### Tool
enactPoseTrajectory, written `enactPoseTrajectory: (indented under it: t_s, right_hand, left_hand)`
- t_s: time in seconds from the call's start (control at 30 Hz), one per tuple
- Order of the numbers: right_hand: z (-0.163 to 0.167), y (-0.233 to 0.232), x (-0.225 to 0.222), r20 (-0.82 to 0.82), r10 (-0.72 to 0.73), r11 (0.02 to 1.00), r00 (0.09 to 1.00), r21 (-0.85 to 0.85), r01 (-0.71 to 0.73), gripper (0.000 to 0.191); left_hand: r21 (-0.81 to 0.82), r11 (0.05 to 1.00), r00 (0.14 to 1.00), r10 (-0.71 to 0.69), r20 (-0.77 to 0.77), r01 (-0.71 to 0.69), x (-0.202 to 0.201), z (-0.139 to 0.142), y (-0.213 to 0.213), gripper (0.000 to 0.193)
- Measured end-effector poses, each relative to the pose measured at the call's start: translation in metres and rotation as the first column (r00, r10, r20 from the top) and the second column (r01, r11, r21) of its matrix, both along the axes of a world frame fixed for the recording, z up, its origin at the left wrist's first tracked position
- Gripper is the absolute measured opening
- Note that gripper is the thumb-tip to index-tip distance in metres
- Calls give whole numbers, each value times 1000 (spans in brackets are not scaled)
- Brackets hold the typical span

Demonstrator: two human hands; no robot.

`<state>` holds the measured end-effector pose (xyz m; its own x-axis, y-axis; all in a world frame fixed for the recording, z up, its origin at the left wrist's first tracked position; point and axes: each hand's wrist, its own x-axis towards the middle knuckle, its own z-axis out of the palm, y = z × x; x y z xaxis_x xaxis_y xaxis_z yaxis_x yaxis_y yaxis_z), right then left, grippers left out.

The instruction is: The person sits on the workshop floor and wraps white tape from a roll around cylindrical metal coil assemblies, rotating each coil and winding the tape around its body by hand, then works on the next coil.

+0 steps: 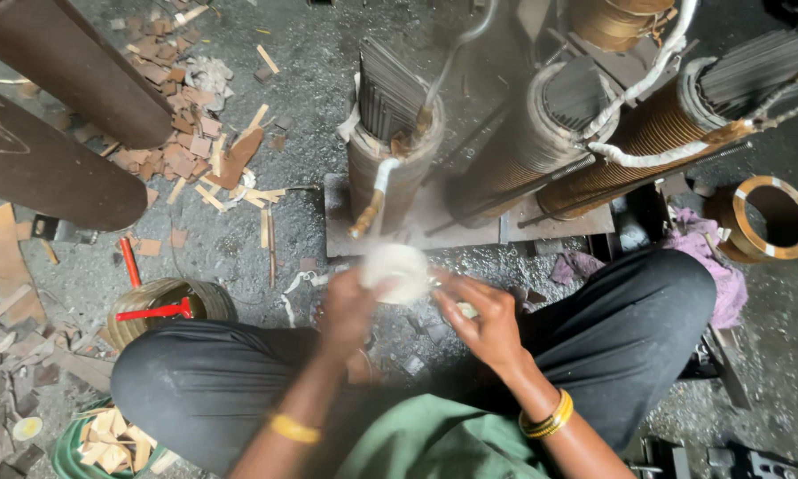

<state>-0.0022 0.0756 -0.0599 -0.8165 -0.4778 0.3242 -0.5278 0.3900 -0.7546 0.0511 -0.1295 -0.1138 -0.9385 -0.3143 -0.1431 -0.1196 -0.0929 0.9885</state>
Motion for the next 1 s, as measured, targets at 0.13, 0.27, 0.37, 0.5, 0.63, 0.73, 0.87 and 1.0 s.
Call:
enactPoseTrajectory:
  t_s: [0.13, 0.27, 0.37, 0.5, 0.63, 0.73, 0.87, 1.0]
  right_hand:
    - [45, -44, -23, -183, 23, 997, 983, -74, -37, 41]
    - [124, -94, -62, -462, 245, 922, 852, -159, -352, 54]
    - [173, -128, -91, -635, 460, 832, 621, 65, -551, 69]
    - [182, -106, -90, -466, 472, 859, 748, 433, -273, 62]
    - [138, -49, -53, -533, 171, 977, 829, 202, -72, 53]
    - [90, -37, -17, -389, -34, 999, 920, 15, 43, 50]
    - [34, -54, 30, -180, -80, 982, 980, -182, 47, 49]
    - [31, -54, 6, -116, 116, 986, 986, -107, -129, 43]
  left_hand:
    - [-31, 985, 974, 165, -153, -172, 10, 52, -106, 31]
    - [-535, 817, 968, 106, -225, -214, -14, 136, -133, 27]
    - [-565, 808, 932, -59, -359, -166, -36, 195, -112, 28]
    - [-722, 685, 847, -323, -423, -99, -46, 225, -93, 30]
    - [-267, 950, 905, -253, -341, 165, -51, 186, -91, 59]
    - [-324, 897, 935, -345, -84, 302, -51, 132, -70, 54]
    - [404, 697, 803, -549, -232, 593, -23, 65, -35, 49]
    - [314, 902, 952, -306, -25, 298, -14, 44, -64, 39]
